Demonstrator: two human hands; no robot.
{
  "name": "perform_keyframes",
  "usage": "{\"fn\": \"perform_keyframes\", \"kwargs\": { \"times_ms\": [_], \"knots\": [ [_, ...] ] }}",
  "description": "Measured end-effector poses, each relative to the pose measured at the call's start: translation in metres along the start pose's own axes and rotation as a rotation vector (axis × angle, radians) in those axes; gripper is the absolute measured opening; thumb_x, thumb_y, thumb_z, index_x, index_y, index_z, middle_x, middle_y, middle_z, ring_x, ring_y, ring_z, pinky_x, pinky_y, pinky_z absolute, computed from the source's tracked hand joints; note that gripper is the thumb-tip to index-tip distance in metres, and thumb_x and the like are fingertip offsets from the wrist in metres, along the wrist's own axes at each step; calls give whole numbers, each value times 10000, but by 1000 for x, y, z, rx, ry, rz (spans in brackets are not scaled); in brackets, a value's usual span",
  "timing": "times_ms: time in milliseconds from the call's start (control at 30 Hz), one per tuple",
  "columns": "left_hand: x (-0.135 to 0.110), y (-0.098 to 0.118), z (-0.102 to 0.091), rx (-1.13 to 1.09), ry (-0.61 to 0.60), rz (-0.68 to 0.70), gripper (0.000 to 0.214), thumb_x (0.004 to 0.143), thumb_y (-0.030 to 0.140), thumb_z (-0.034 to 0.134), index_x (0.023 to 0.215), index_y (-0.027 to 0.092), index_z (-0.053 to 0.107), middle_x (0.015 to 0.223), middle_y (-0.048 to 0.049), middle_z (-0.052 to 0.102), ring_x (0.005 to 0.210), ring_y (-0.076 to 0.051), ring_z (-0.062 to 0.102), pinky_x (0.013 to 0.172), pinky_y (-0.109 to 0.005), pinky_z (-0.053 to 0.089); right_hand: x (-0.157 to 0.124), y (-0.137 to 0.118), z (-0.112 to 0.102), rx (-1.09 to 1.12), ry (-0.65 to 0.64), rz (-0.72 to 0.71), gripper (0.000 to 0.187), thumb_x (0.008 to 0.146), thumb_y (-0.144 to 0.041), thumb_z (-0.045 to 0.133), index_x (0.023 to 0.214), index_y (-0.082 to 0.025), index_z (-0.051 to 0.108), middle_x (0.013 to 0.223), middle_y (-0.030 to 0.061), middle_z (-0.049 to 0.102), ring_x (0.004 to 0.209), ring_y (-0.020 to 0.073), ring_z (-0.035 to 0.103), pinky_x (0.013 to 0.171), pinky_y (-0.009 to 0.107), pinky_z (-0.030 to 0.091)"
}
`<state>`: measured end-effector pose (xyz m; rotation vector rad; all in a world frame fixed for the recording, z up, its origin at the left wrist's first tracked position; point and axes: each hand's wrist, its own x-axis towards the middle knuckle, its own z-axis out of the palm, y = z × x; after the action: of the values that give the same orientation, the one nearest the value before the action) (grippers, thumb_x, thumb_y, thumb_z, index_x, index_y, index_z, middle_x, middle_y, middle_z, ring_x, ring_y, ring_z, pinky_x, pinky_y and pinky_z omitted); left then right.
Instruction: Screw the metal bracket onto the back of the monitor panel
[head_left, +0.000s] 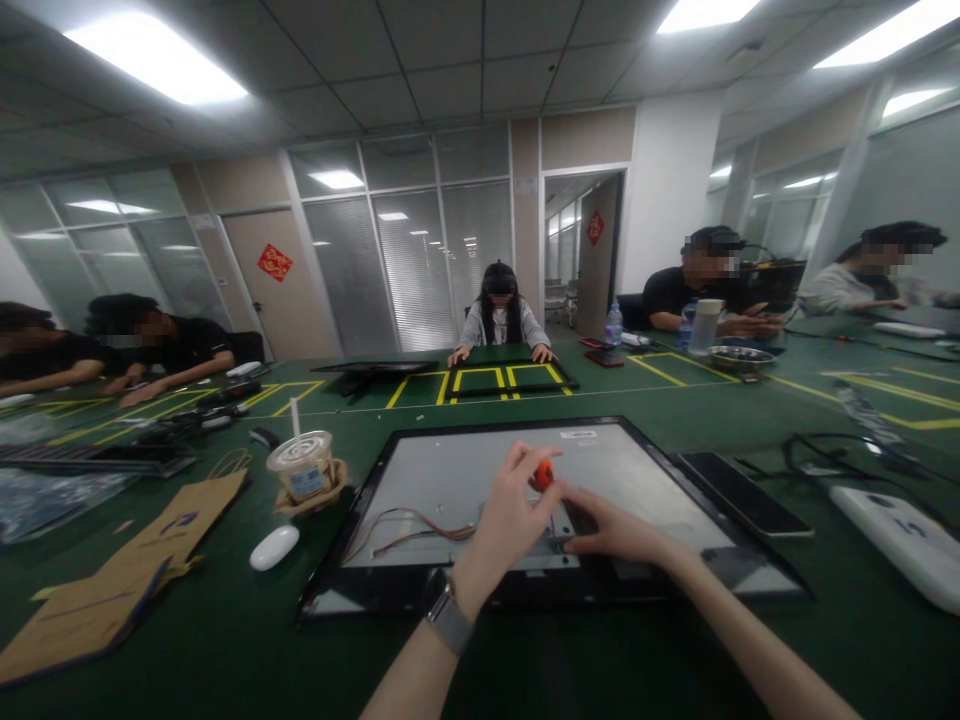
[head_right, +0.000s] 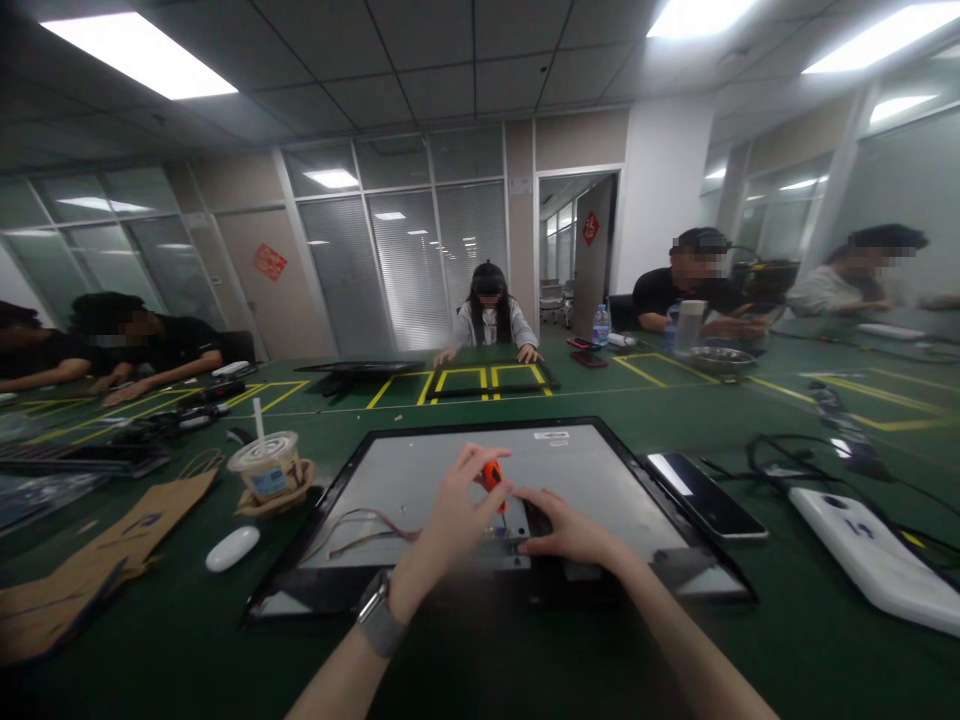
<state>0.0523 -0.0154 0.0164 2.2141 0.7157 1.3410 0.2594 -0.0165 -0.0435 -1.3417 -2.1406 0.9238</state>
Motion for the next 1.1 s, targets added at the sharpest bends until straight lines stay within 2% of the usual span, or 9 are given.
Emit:
{"fn": "perform_keyframes", "kwargs": {
  "times_ms": [167, 367, 500, 567, 700, 767, 933, 1000, 1100],
  "knots": [
    [3, -6, -6, -18, -71, 5, 554, 851, 59, 509, 1366, 262, 516, 1101, -40, 577, 939, -146, 593, 829, -276, 552, 2, 8, 2, -33, 6, 52, 867, 719, -478, 739, 1485, -208, 434, 1555, 111, 428, 1450, 352, 325, 1209, 501, 205],
    [1, -8, -7, 44, -20, 29, 432, 837, 110, 634, 1236, 273, 613, 982, 4, 550, 812, -118, 604, 829, -297, 568, 2, 8, 2, -42, -1, 37, 854, 741, -472, 718, 1491, -187, 424, 1544, 121, 441, 1427, 329, 370, 1204, 480, 226],
    [2, -3, -9, -57, -102, 28, 536, 842, 81, 574, 1336, 287, 547, 1098, -23, 568, 938, -137, 611, 806, -268, 585, 1, 8, 2, -42, 8, 31, 853, 732, -481, 727, 1489, -232, 425, 1556, 97, 429, 1435, 332, 358, 1201, 494, 228],
    [3, -2, -11, -92, -142, -3, 590, 840, 55, 543, 1378, 296, 512, 1109, -21, 583, 931, -131, 614, 780, -249, 591, 1, 8, 2, -41, 16, 47, 861, 725, -477, 731, 1489, -221, 427, 1559, 105, 423, 1435, 335, 354, 1194, 485, 246],
    [4, -3, -13, -16, -74, -42, 462, 828, 93, 616, 1254, 271, 611, 960, 9, 564, 804, -108, 597, 752, -249, 594, 0, 4, 1, -34, 15, 49, 849, 727, -473, 727, 1482, -211, 440, 1544, 115, 442, 1421, 342, 374, 1185, 486, 266],
    [3, -3, -13, 4, -59, -25, 394, 824, 120, 641, 1195, 255, 636, 952, 9, 549, 805, -109, 590, 771, -261, 594, -1, 1, 0, -34, 14, 45, 839, 727, -475, 727, 1477, -222, 448, 1546, 109, 442, 1422, 347, 373, 1190, 496, 251],
    [3, -1, -13, -84, -141, -37, 582, 807, 53, 573, 1345, 271, 530, 1145, -44, 564, 964, -146, 606, 776, -254, 592, -1, -2, 0, -27, 10, 73, 848, 722, -463, 732, 1481, -221, 440, 1562, 101, 420, 1440, 344, 348, 1197, 505, 232],
    [4, -2, -13, -67, -132, -72, 579, 811, 45, 570, 1345, 267, 526, 1121, -40, 595, 901, -138, 623, 760, -258, 589, -1, -1, 0, -28, 11, 68, 842, 725, -457, 729, 1480, -218, 443, 1557, 104, 428, 1433, 342, 359, 1192, 500, 246],
    [4, -3, -12, 59, -64, -78, 450, 800, 90, 653, 1220, 240, 598, 977, -8, 607, 799, -134, 612, 792, -303, 581, 0, 1, 1, -36, 20, 51, 838, 718, -435, 731, 1474, -203, 453, 1521, 121, 473, 1400, 346, 405, 1177, 501, 272]
  ]
}}
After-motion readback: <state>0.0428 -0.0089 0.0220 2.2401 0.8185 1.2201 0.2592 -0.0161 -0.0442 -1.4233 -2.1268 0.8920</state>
